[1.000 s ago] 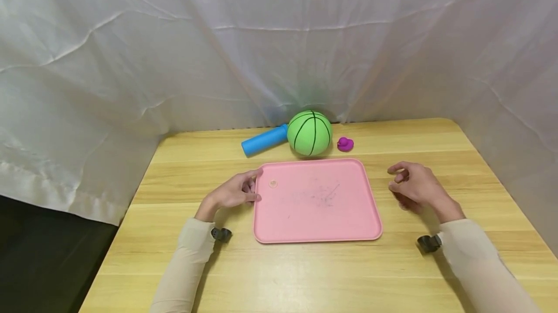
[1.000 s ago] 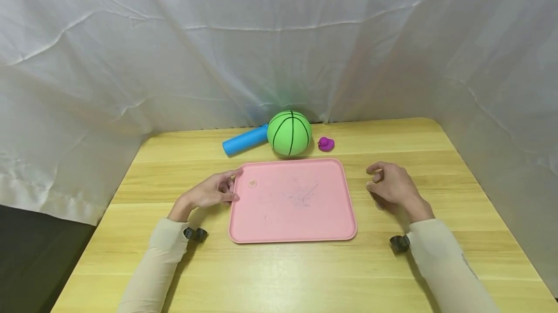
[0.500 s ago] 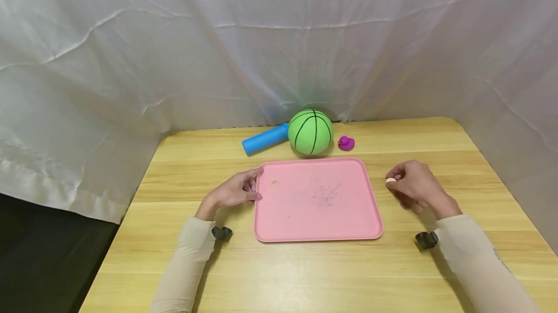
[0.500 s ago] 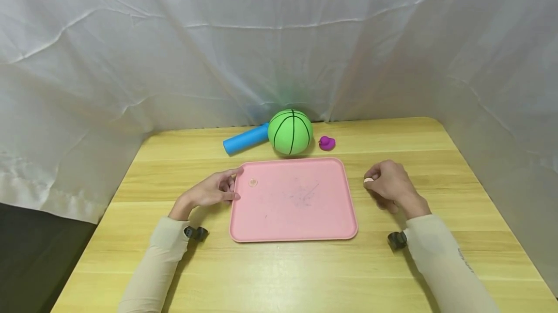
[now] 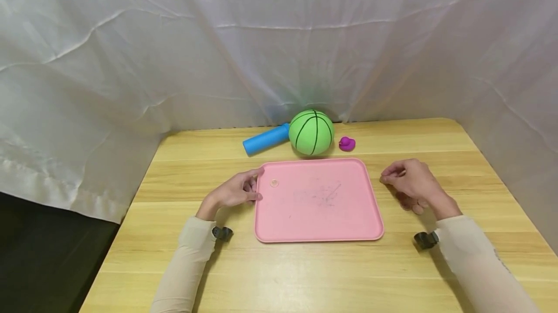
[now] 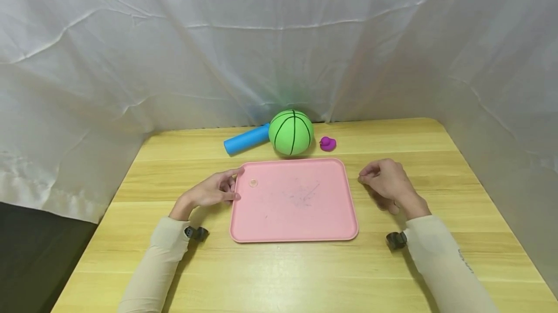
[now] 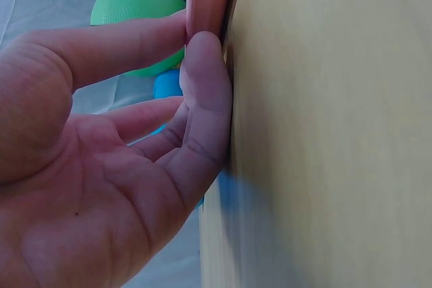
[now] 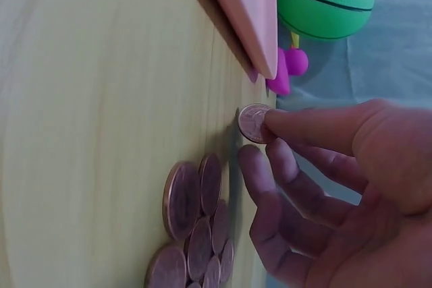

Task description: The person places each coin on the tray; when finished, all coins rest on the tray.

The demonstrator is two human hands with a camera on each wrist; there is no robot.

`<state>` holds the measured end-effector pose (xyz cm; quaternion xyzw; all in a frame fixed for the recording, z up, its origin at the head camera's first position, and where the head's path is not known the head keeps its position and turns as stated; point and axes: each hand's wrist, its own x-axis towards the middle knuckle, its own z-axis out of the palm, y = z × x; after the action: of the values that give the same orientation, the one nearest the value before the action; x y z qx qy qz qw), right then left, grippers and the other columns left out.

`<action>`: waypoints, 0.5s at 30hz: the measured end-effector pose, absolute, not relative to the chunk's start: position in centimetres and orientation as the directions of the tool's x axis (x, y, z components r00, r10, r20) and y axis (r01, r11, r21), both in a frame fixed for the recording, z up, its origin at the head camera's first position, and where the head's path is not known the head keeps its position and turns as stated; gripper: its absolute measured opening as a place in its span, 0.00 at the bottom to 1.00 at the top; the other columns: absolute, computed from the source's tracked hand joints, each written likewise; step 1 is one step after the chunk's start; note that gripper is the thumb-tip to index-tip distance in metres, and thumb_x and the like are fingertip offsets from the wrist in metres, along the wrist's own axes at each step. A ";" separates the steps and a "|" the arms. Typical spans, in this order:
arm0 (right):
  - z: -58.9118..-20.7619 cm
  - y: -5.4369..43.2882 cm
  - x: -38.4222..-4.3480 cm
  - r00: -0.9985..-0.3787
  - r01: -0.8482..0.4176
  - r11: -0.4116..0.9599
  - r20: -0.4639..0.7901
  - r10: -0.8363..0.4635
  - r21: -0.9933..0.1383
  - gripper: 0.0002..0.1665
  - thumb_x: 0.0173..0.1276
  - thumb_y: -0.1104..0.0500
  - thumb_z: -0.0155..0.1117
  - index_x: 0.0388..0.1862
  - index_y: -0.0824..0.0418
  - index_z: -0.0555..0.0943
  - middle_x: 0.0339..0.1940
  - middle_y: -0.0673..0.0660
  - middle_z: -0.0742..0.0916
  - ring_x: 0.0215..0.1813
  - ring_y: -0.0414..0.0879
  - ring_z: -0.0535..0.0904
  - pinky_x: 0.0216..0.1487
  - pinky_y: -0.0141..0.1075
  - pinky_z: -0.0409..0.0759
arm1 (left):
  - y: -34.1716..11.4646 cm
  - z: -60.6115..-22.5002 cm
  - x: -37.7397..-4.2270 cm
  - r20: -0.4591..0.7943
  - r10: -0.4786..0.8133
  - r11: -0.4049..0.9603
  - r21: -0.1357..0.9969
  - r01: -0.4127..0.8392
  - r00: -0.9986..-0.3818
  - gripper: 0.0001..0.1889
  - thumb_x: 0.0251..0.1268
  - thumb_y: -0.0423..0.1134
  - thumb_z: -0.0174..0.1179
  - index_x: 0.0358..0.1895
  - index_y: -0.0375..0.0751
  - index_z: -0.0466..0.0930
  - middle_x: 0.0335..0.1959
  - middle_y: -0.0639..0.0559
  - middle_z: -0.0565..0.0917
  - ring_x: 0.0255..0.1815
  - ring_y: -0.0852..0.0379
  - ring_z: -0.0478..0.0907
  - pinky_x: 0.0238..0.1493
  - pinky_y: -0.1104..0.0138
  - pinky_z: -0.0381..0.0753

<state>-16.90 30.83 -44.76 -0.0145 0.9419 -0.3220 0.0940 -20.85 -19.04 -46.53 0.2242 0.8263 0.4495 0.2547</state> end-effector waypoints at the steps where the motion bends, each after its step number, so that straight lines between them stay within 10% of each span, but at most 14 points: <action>1: -44.7 30.7 -16.9 -0.983 0.031 0.792 -0.161 -0.086 -0.609 0.15 0.79 0.50 0.72 0.51 0.61 0.91 0.42 0.58 0.93 0.39 0.46 0.87 0.43 0.37 0.82 | -19.0 -46.5 -20.9 -0.220 0.599 0.497 0.856 0.142 -0.770 0.45 0.73 0.28 0.69 0.87 0.28 0.53 0.39 0.44 0.78 0.37 0.56 0.76 0.34 0.70 0.83; 15: -44.6 27.2 -17.6 -0.995 -0.054 0.748 -0.028 -0.096 -0.662 0.13 0.76 0.55 0.74 0.50 0.63 0.90 0.41 0.59 0.91 0.44 0.50 0.86 0.40 0.32 0.83 | -19.1 -46.7 -20.9 -0.206 0.600 0.484 0.863 0.146 -0.773 0.45 0.72 0.27 0.69 0.86 0.26 0.54 0.40 0.44 0.78 0.36 0.56 0.77 0.33 0.70 0.82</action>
<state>-17.63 27.17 -44.57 -0.0401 0.9344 -0.3527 0.0303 -20.90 -19.07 -46.70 0.2262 0.8243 0.4547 0.2500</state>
